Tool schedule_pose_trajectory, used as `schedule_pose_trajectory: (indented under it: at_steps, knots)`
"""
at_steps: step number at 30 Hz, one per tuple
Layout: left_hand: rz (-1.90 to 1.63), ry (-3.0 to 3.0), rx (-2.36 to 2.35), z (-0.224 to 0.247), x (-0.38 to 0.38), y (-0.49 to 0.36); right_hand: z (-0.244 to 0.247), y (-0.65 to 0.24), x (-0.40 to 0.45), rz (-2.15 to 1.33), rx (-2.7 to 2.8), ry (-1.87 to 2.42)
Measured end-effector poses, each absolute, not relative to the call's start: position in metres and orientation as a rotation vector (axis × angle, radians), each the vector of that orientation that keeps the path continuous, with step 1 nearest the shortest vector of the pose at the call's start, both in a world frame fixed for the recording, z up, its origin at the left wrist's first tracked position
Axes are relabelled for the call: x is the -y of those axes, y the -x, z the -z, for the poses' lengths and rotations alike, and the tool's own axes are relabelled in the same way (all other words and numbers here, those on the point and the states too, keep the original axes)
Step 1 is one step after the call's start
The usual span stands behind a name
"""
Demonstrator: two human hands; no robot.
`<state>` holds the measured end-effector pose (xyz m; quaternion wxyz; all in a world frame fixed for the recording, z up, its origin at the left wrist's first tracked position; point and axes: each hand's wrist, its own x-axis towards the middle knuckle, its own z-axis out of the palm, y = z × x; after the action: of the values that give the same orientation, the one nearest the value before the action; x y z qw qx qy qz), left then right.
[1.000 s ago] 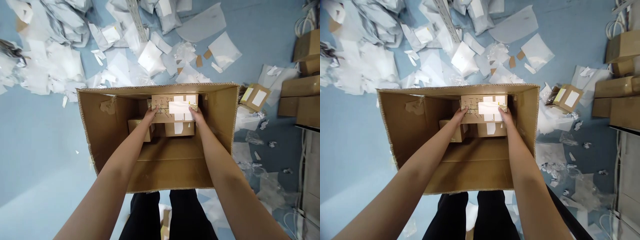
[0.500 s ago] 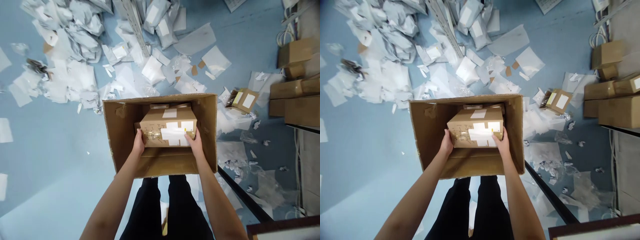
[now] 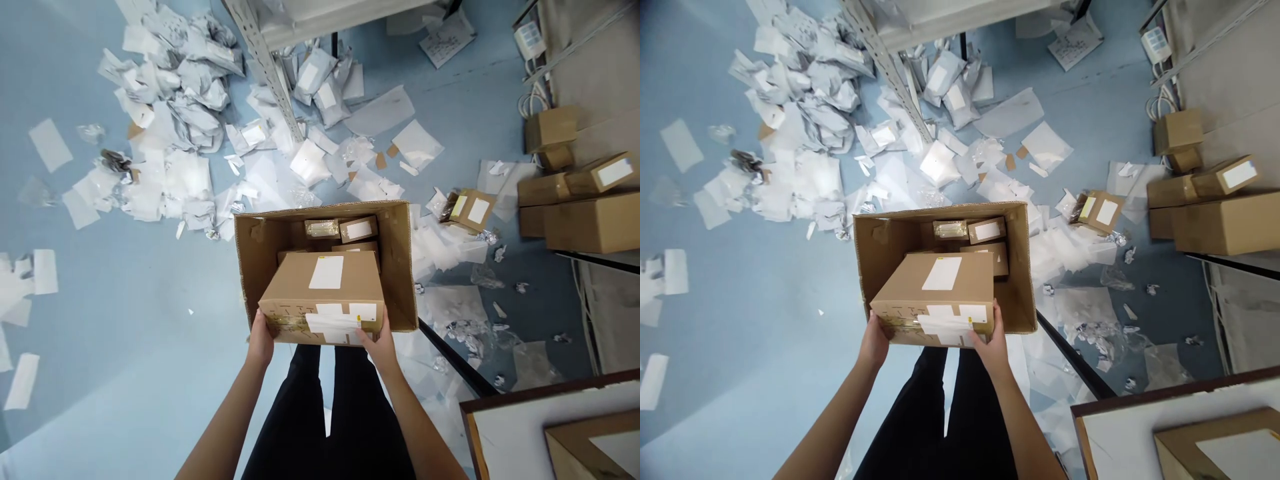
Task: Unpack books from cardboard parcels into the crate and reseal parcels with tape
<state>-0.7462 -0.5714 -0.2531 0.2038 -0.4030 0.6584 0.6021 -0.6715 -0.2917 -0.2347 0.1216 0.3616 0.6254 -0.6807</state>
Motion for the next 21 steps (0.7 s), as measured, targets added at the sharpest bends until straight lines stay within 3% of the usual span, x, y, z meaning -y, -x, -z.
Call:
schedule_pose_trajectory:
  at_steps: [12, 21]
  knots:
    - [-1.665, 1.378, -1.832, 0.160, 0.648, 0.723, 0.145, 0.635, 0.359, 1.747, -2.135, -0.657]
    - [-1.679, 1.386, -1.824, 0.097, 0.649, 0.718, 0.101, 0.628, 0.357, 1.784, -2.156, -0.605]
